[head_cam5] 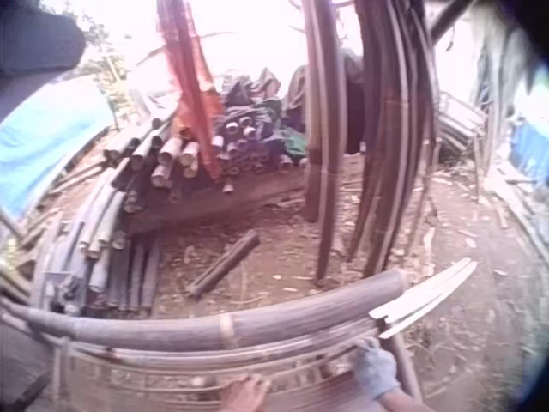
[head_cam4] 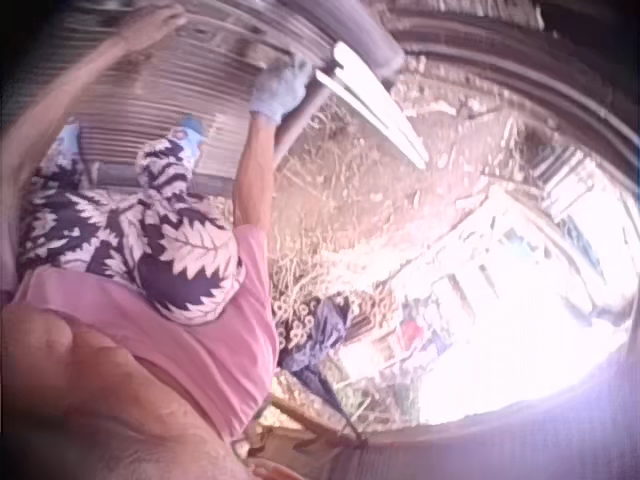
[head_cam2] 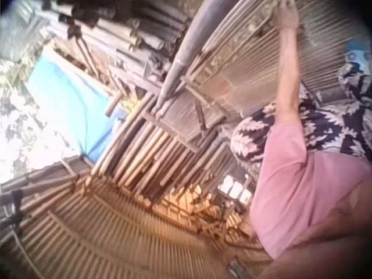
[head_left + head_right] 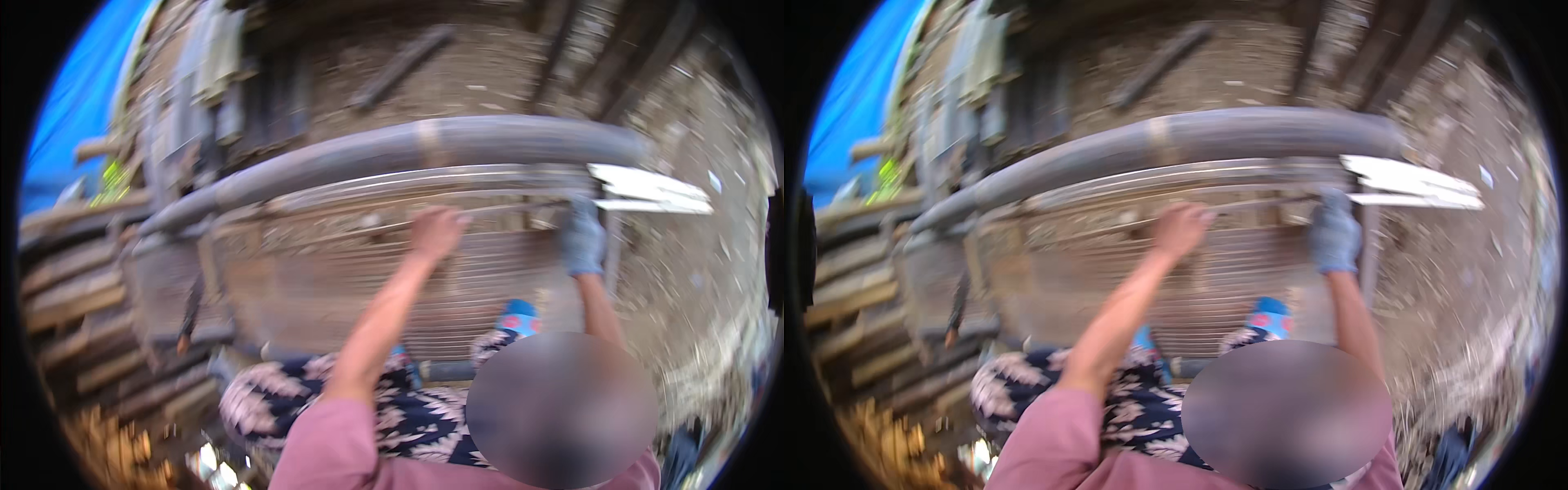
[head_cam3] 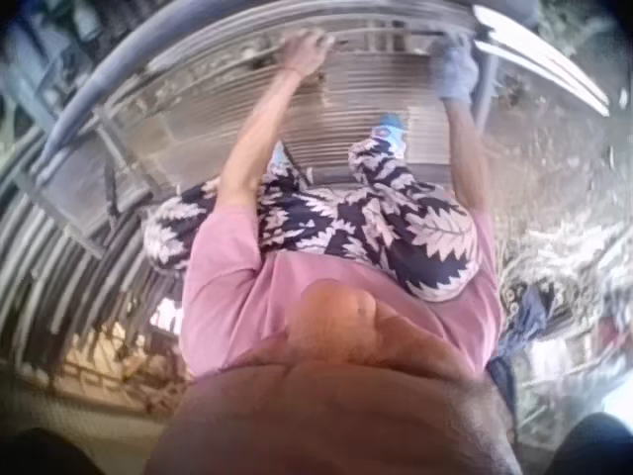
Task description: The person weaves thin strips of material through a bamboo panel by hand and using a small tool to guide the strips. They pull the strips tight and tuck the ends into the frame.
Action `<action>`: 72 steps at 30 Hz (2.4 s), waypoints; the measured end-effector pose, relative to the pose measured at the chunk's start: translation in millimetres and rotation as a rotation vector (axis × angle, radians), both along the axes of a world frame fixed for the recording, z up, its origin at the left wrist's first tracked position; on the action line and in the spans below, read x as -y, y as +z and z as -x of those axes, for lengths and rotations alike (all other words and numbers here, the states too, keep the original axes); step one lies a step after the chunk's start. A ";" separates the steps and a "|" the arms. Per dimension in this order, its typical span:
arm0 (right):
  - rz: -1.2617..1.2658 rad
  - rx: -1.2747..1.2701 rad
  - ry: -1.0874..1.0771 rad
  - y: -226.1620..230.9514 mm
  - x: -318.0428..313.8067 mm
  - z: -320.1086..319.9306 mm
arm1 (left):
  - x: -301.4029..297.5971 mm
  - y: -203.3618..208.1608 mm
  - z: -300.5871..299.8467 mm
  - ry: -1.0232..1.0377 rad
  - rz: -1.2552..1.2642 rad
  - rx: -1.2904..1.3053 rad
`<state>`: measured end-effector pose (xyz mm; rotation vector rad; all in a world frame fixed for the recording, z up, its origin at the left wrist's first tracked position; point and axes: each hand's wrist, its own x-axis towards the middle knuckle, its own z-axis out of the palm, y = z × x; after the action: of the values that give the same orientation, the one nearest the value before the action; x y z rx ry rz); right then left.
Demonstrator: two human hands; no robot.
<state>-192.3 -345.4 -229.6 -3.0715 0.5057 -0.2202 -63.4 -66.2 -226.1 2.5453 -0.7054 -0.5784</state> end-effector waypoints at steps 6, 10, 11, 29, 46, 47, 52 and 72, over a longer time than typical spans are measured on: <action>0.232 -0.216 0.202 -28.1 13.3 11.6 | -28.2 7.3 13.3 0.078 0.067 -0.001; 0.198 -0.550 0.170 -43.8 26.7 18.1 | -32.2 9.9 16.5 0.068 0.038 -0.088; 0.191 -0.594 0.197 -40.8 29.4 21.0 | -31.7 9.3 19.4 0.070 0.042 -0.076; -0.493 0.288 -0.052 280.5 24.5 58.5 | 100.5 38.1 63.7 -0.030 0.339 -0.132; -0.542 -0.606 0.392 -40.6 -48.3 -86.9 | 69.2 -38.2 -14.6 -0.052 -0.143 -0.464; -0.592 -0.632 0.443 -48.9 -41.7 -89.9 | 71.0 -48.6 -18.3 -0.072 -0.147 -0.525; -0.654 -0.575 0.643 -68.8 -32.0 -86.6 | 74.5 -56.5 -15.2 0.075 -0.120 -0.478; -1.251 0.027 0.200 123.9 -2.7 141.3 | 46.4 -10.1 -12.7 0.281 0.257 -0.798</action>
<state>-333.6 -342.7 -105.7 -1.8639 0.1855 0.0611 -50.7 -112.6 -236.2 1.8838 -0.1177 -1.1994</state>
